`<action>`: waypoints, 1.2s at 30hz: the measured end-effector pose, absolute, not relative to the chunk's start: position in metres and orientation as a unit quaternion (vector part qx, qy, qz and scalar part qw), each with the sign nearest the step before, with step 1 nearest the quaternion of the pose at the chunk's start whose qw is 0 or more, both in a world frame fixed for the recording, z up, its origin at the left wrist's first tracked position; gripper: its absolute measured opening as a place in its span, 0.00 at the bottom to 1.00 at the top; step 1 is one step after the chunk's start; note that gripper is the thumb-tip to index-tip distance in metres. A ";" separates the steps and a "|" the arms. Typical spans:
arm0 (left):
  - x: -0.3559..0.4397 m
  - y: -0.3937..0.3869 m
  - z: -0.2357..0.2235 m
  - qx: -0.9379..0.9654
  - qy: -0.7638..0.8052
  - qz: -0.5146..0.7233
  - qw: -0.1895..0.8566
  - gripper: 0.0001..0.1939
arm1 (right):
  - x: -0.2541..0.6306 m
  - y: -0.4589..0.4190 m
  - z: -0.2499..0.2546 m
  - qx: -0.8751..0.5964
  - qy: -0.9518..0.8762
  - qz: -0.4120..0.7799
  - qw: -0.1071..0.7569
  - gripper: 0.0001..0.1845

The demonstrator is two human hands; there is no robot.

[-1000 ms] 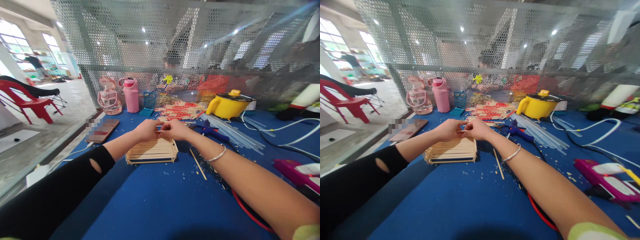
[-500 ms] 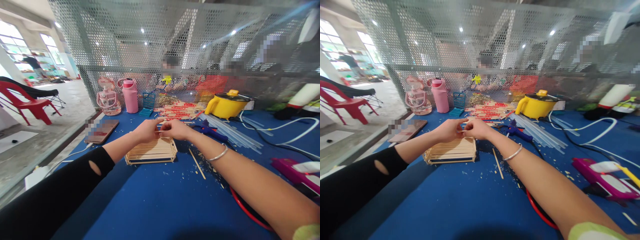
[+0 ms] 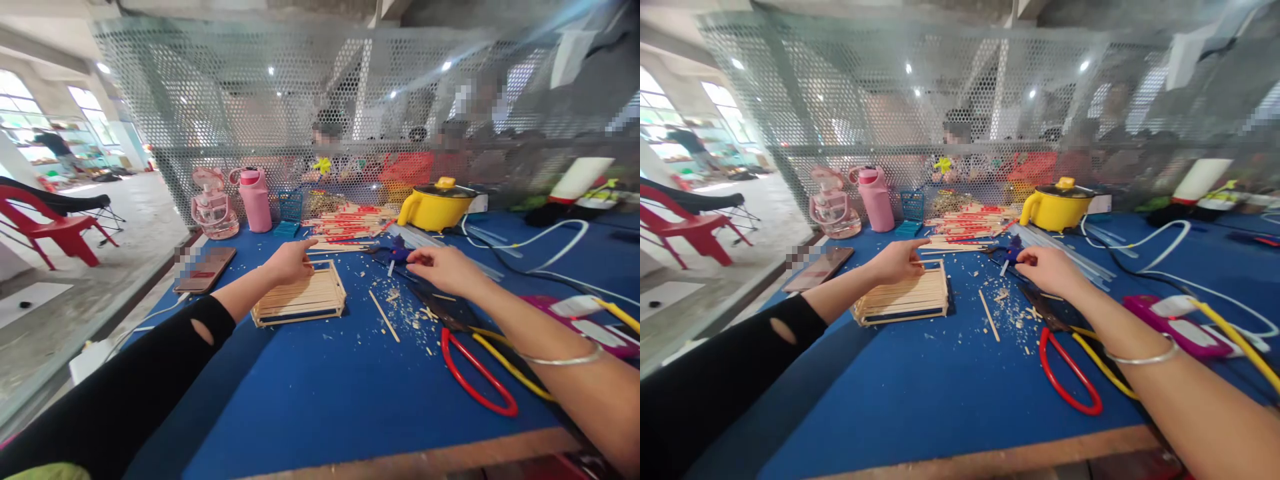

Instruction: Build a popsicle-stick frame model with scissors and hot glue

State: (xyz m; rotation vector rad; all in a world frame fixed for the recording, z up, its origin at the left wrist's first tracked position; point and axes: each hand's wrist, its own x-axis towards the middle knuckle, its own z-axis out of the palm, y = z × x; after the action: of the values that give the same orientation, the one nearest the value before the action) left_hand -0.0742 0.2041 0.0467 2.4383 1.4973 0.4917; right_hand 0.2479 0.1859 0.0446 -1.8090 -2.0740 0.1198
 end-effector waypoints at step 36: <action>-0.073 0.199 0.042 0.843 0.493 0.172 0.132 0.36 | 0.173 0.166 0.047 -0.597 -0.794 0.119 0.010 0.08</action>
State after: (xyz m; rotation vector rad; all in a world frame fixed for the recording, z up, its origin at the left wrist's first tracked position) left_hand -0.0731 0.1988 0.0418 2.4464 1.4308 0.4989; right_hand 0.1728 0.1660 0.0468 -1.8629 -2.4777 0.3726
